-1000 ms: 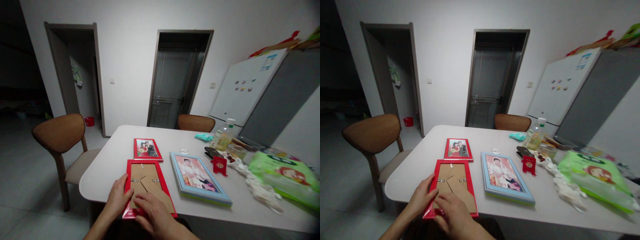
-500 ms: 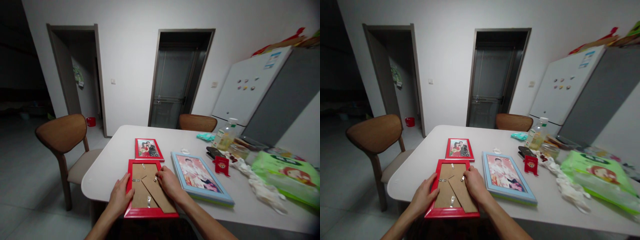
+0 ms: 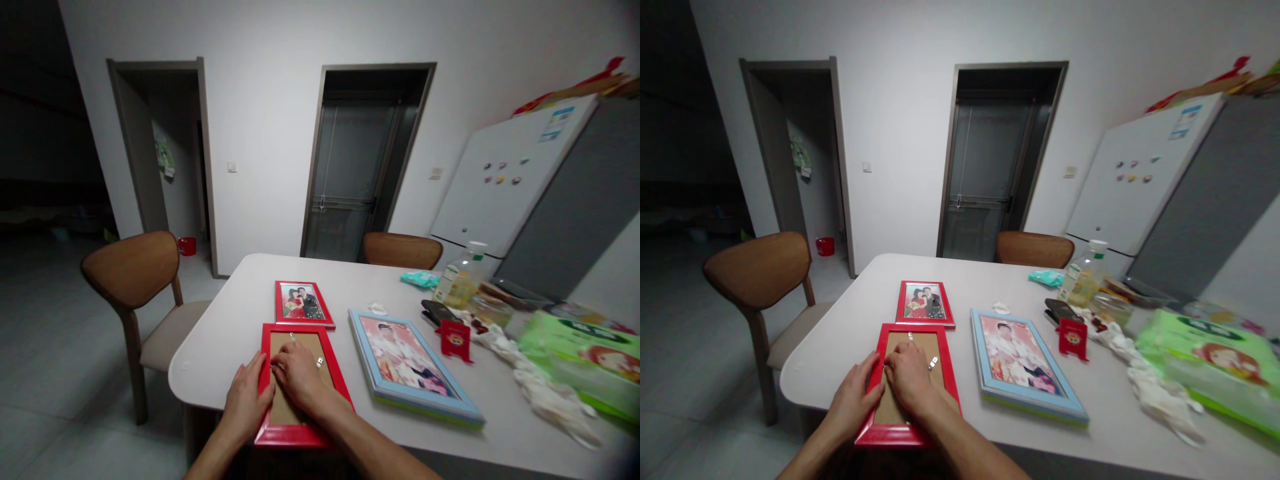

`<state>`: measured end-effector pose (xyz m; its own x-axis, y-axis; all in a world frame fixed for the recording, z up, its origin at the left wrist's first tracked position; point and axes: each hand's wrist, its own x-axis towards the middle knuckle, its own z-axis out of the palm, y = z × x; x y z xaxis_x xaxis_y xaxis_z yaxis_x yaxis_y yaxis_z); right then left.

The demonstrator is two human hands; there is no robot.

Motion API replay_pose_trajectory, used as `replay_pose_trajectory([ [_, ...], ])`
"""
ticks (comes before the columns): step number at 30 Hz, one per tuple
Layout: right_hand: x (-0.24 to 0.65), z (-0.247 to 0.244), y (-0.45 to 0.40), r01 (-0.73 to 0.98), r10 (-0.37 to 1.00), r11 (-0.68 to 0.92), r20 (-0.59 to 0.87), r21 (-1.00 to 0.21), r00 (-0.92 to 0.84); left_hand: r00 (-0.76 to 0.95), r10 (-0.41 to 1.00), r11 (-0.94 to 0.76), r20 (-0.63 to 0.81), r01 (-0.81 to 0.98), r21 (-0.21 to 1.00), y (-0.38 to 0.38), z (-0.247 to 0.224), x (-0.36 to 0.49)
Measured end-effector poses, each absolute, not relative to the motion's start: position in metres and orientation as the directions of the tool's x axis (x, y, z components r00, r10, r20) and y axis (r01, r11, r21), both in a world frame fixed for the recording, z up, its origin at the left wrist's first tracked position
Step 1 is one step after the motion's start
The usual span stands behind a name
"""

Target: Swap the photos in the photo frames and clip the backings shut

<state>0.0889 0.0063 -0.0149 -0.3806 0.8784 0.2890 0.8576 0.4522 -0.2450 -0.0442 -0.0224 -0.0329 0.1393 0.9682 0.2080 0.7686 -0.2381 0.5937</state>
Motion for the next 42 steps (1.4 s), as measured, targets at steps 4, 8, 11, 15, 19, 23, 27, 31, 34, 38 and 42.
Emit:
replay_pose_trajectory([
  [4,0.09,-0.019,0.016,0.882,0.904,0.387,0.297,-0.269,-0.307,0.137,0.964,-0.248,0.227,0.77,0.588,-0.023,-0.033,-0.044],
  [8,0.101,-0.018,0.023,0.892,0.933,0.292,0.309,-0.344,-0.186,0.141,0.966,-0.243,0.214,0.771,0.589,-0.024,-0.033,-0.045],
  [11,0.108,-0.015,0.027,0.914,0.946,0.241,0.288,-0.325,-0.147,0.139,0.969,-0.236,0.207,0.778,0.583,-0.023,-0.032,-0.044],
  [15,0.108,-0.013,0.03,0.89,0.923,0.341,0.286,-0.301,-0.257,0.136,0.97,-0.229,0.2,0.785,0.576,-0.023,-0.03,-0.044],
  [19,0.112,-0.012,0.026,0.844,0.922,0.367,0.275,-0.392,-0.274,0.129,0.97,-0.229,0.206,0.769,0.597,-0.023,-0.031,-0.045],
  [23,0.134,-0.001,0.003,0.727,0.893,0.45,0.264,-0.518,-0.364,0.148,0.963,-0.256,0.223,0.757,0.601,-0.023,-0.033,-0.046],
  [27,0.159,0.016,-0.03,0.648,0.813,0.508,0.066,-0.567,-0.579,0.135,0.967,-0.239,0.216,0.774,0.586,-0.024,-0.033,-0.045],
  [31,0.163,0.02,-0.045,0.638,0.787,0.531,0.044,-0.558,-0.616,0.119,0.97,-0.224,0.21,0.77,0.597,-0.024,-0.032,-0.044],
  [34,0.157,0.016,-0.043,0.662,0.801,0.525,0.049,-0.535,-0.597,0.122,0.97,-0.227,0.21,0.763,0.605,-0.024,-0.032,-0.045],
  [38,0.147,0.005,-0.037,0.678,0.818,0.541,0.124,-0.497,-0.562,0.124,0.969,-0.23,0.213,0.762,0.605,-0.023,-0.034,-0.045],
  [42,0.142,-0.005,-0.035,0.684,0.828,0.552,0.22,-0.477,-0.515,0.127,0.967,-0.238,0.221,0.757,0.609,-0.022,-0.035,-0.046],
])
